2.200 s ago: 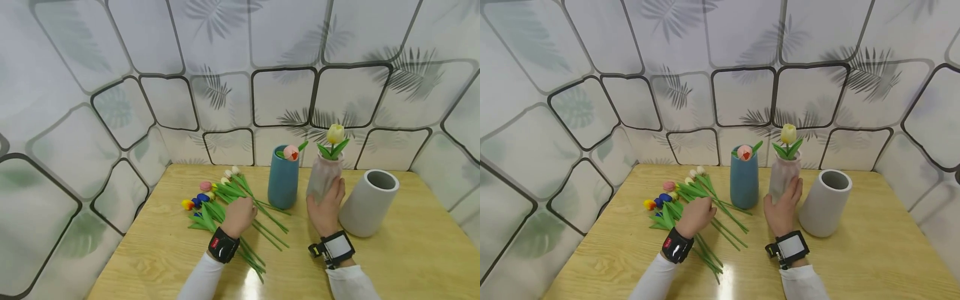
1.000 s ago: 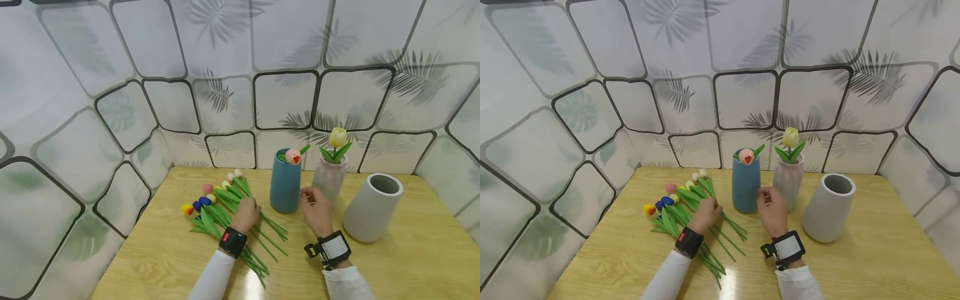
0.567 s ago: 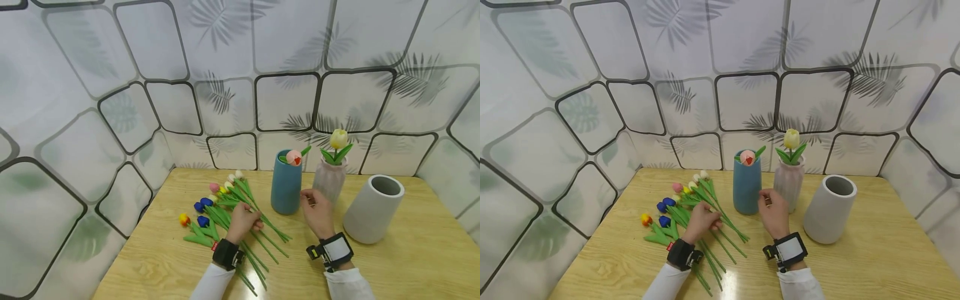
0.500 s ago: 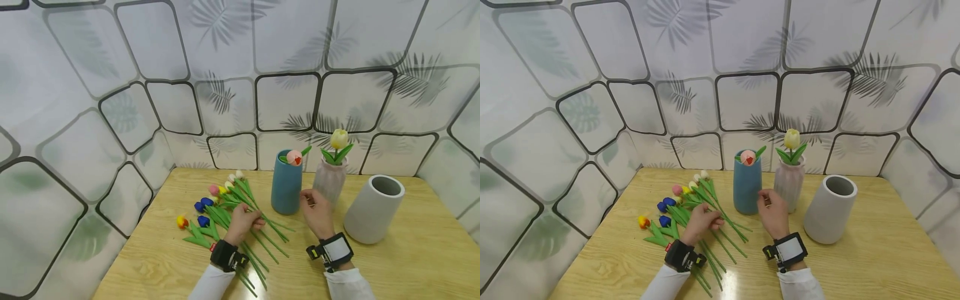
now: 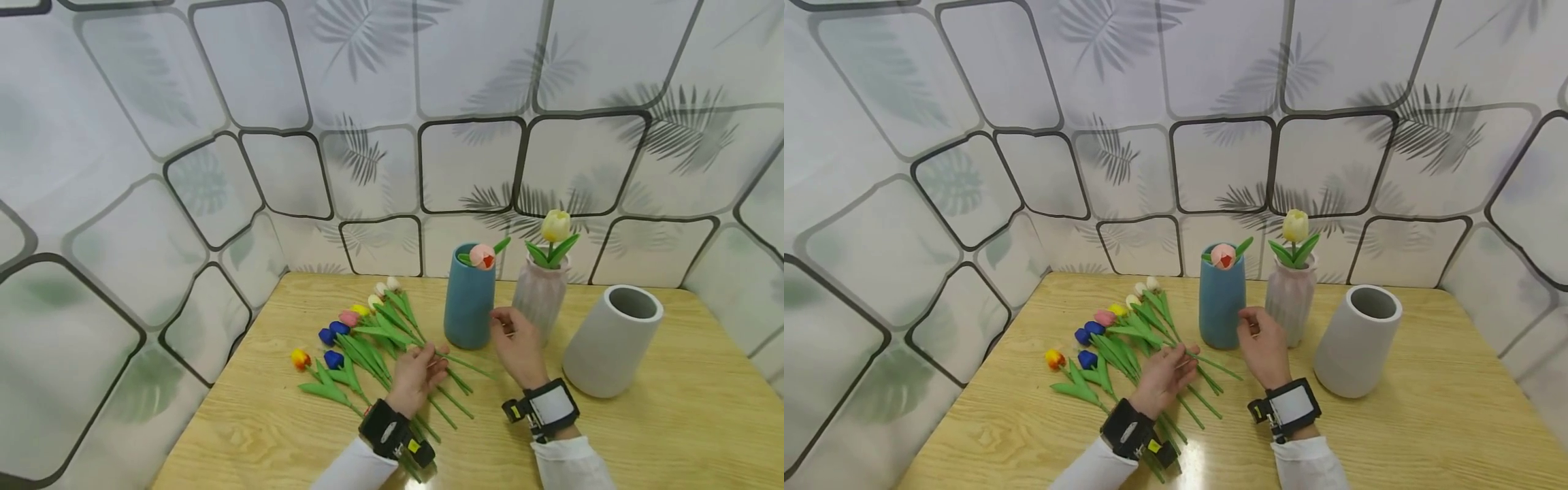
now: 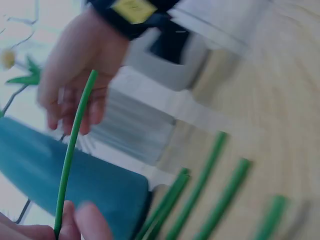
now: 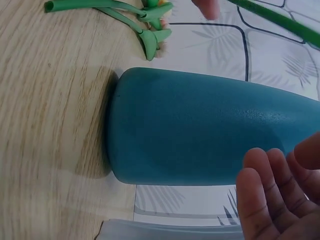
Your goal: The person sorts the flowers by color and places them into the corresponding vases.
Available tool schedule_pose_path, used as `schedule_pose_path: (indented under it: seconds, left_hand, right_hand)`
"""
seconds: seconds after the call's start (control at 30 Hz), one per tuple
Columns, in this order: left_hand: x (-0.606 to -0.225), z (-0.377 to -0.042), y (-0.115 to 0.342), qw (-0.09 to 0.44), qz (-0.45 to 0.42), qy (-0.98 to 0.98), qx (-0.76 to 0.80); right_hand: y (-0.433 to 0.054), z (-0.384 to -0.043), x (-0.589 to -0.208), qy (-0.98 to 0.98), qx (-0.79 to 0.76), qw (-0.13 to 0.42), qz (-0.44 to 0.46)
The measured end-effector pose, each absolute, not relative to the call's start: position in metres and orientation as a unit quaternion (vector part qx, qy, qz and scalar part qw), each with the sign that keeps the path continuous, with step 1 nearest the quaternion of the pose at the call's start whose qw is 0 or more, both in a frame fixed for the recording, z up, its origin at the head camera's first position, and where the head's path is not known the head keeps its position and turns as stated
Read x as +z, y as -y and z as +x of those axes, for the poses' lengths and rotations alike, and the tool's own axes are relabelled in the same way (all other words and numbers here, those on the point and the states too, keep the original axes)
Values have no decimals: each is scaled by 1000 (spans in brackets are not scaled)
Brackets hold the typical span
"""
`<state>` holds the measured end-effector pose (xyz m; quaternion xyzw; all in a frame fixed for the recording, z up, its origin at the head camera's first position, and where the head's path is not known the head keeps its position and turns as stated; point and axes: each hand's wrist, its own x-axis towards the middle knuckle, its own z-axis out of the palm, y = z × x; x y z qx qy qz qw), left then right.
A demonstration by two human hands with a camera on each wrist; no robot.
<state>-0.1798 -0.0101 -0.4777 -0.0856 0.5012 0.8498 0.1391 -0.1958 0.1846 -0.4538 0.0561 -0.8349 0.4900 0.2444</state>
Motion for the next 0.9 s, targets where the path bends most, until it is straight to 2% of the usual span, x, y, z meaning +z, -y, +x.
schedule_pose_path:
  seconds: [0.4, 0.5, 0.67, 0.73, 0.9]
  left_hand:
    - [-485, -175, -10, 47, -11, -515, 856]
    - [-490, -178, -8, -6, 51, -555, 830]
    - [-513, -189, -2, -130, 212, -639, 728]
    - [-508, -187, 0, -155, 249, -658, 694]
    - [-470, -170, 6, -180, 293, -699, 626]
  right_hand:
    - [-190, -201, -454, 853, 469, 220, 66]
    - [-192, -200, -452, 854, 466, 223, 62]
    - [-191, -200, -452, 856, 470, 208, 56]
    - [-191, -201, -452, 855, 478, 193, 53]
    - [-189, -204, -454, 849, 499, 166, 48]
